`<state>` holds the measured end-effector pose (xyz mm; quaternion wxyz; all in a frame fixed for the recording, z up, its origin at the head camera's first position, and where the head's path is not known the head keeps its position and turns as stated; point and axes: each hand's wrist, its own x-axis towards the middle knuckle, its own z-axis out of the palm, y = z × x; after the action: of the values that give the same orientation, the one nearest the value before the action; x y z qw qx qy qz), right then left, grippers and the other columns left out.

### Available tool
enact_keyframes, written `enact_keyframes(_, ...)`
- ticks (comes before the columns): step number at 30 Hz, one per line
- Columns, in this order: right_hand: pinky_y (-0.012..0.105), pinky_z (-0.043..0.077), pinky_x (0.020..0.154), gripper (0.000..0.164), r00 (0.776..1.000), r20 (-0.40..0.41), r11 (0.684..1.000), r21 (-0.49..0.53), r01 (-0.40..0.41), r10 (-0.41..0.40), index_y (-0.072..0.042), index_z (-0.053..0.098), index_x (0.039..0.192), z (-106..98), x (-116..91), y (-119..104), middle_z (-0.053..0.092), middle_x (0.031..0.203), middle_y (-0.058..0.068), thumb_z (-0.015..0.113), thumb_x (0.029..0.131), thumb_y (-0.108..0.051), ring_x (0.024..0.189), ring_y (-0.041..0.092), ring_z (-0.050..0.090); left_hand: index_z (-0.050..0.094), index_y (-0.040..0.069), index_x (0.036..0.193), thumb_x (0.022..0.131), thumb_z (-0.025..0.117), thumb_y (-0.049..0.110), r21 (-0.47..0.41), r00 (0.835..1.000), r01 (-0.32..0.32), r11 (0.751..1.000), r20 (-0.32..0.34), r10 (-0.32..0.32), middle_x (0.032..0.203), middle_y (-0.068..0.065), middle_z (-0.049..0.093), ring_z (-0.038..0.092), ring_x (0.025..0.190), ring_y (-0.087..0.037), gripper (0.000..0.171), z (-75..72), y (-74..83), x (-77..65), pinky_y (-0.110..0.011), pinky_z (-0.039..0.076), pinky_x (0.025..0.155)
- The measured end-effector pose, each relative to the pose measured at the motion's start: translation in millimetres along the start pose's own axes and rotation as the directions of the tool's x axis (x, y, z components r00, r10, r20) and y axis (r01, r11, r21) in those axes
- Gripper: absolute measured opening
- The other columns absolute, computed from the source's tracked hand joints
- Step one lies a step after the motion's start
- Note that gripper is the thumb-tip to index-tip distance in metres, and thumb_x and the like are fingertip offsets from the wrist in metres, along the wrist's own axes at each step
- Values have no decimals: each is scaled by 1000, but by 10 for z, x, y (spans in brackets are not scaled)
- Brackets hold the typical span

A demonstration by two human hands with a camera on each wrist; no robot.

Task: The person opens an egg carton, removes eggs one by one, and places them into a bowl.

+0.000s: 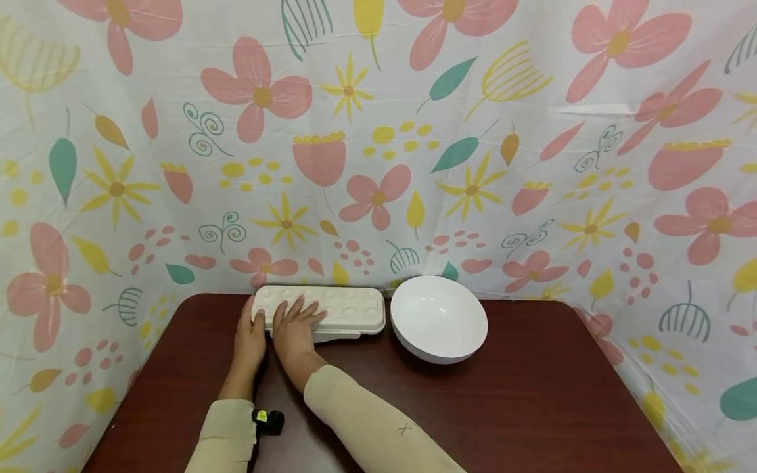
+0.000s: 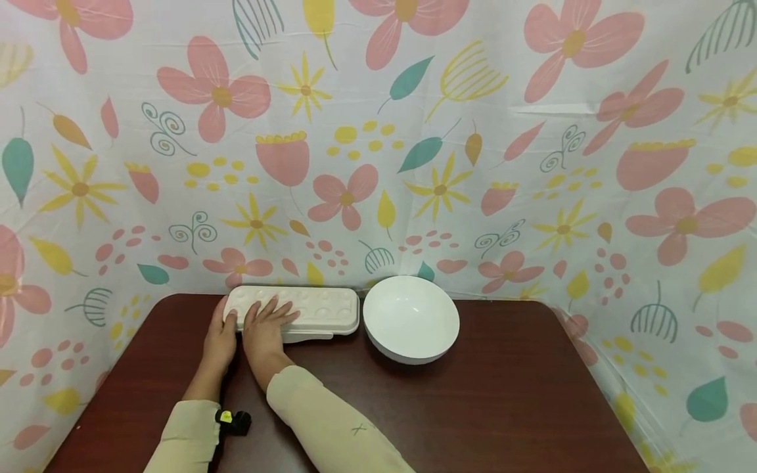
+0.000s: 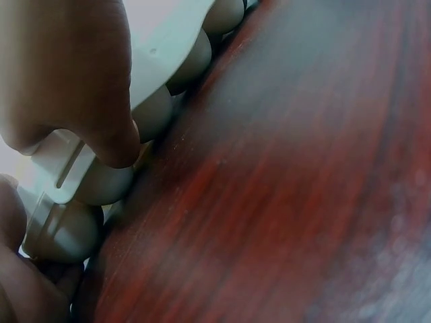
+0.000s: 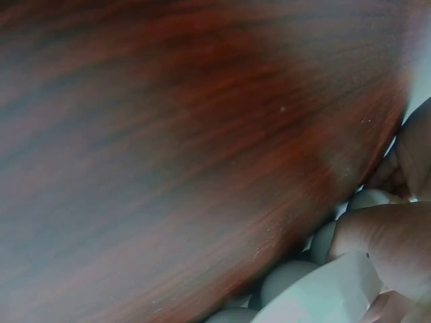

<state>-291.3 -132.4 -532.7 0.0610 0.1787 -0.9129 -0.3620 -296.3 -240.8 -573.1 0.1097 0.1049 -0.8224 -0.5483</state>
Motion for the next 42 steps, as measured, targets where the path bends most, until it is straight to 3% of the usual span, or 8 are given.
enact_keyframes(15,58,55,96,65,1000,8,1000,-15,6,-5,-14,12,162,7,-46,-26,34,162,20,25,110,-49,136,47,50,13,21,164,109,28,47,-5,1000,18,1000,5,-18,166,-24,20,22,152,-45,63,7,-68,-45,-66,21,120)
enact_keyframes(26,57,56,93,61,999,-44,999,-33,-11,10,-14,15,162,42,-27,-25,38,160,20,24,111,-46,134,45,54,14,20,164,109,29,47,-10,1000,2,1000,3,-2,166,-24,21,25,150,-45,62,-16,-48,-31,-66,23,119)
enact_keyframes(36,55,54,99,60,999,-44,1000,-18,-8,8,-18,10,164,91,-53,28,35,163,16,22,111,-44,138,42,51,13,20,164,109,29,47,-7,1000,14,1000,17,-14,165,-26,21,28,147,-48,63,-10,2,-36,-68,25,116)
enact_keyframes(42,52,52,104,68,999,-37,1000,-23,20,-20,-19,4,164,107,-102,90,30,165,14,29,109,-50,141,40,48,14,18,164,110,30,44,-17,1000,8,1000,12,-8,166,-25,20,23,150,-47,62,-6,14,-43,-67,23,118)
